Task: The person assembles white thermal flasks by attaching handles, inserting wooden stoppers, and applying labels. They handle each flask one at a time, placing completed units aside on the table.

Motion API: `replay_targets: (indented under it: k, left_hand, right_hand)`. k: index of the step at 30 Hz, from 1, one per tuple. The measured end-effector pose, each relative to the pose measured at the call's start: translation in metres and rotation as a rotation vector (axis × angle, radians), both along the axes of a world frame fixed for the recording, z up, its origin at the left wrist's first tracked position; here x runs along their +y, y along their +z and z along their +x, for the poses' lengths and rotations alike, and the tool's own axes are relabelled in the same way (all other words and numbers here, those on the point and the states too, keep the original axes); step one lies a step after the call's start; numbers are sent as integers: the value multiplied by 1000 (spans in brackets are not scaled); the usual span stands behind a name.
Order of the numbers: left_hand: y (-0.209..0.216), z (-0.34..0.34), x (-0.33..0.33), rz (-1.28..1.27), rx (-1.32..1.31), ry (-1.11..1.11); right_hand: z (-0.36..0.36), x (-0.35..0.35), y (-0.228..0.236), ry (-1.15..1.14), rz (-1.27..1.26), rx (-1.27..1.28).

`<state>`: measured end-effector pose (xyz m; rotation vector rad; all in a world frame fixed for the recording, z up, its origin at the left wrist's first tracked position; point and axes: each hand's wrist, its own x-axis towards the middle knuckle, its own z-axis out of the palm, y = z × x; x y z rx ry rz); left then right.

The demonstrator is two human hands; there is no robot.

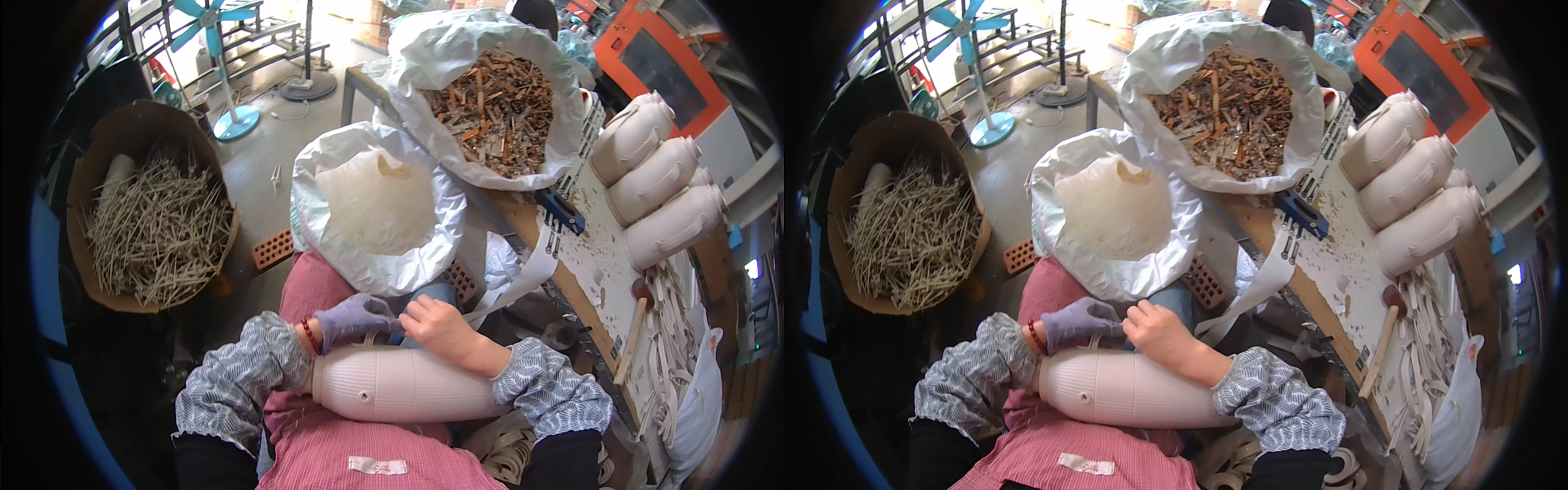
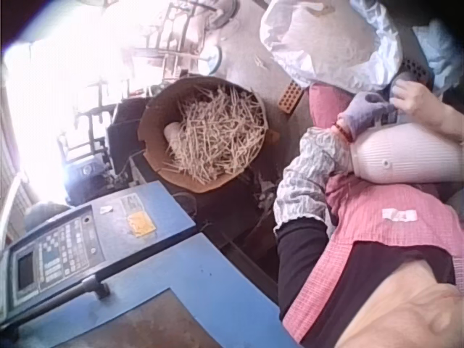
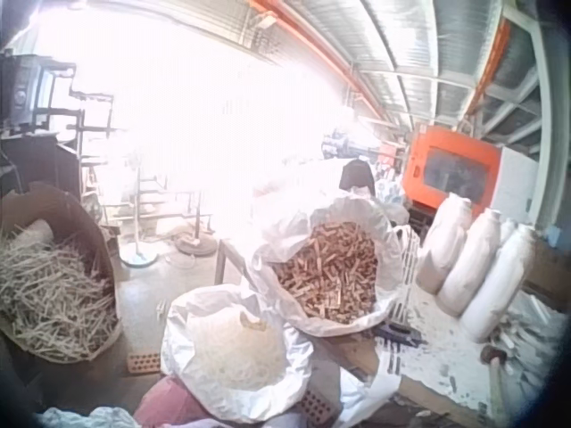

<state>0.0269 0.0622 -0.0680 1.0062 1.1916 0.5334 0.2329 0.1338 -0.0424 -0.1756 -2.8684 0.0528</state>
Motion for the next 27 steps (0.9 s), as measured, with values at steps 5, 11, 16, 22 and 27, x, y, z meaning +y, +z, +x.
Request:
replay_targets:
  k: [5, 11, 16, 22, 27]
  left_hand:
    - [-2, 2, -8, 152, -95, 34]
    - [89, -34, -30, 799, 286, -228]
    - [94, -52, -60, 1031, 426, -268]
    - [106, -50, -51, 1095, 640, -61]
    - [93, -27, -31, 1286, 611, 196]
  right_hand:
    - [-6, 115, 49, -243, -85, 354]
    - [-4, 280, 66, -1070, -88, 320]
    - [-11, 293, 64, -1144, -175, 348]
    - [-2, 236, 78, -757, -715, 899]
    - [-38, 33, 64, -158, -1710, 346]
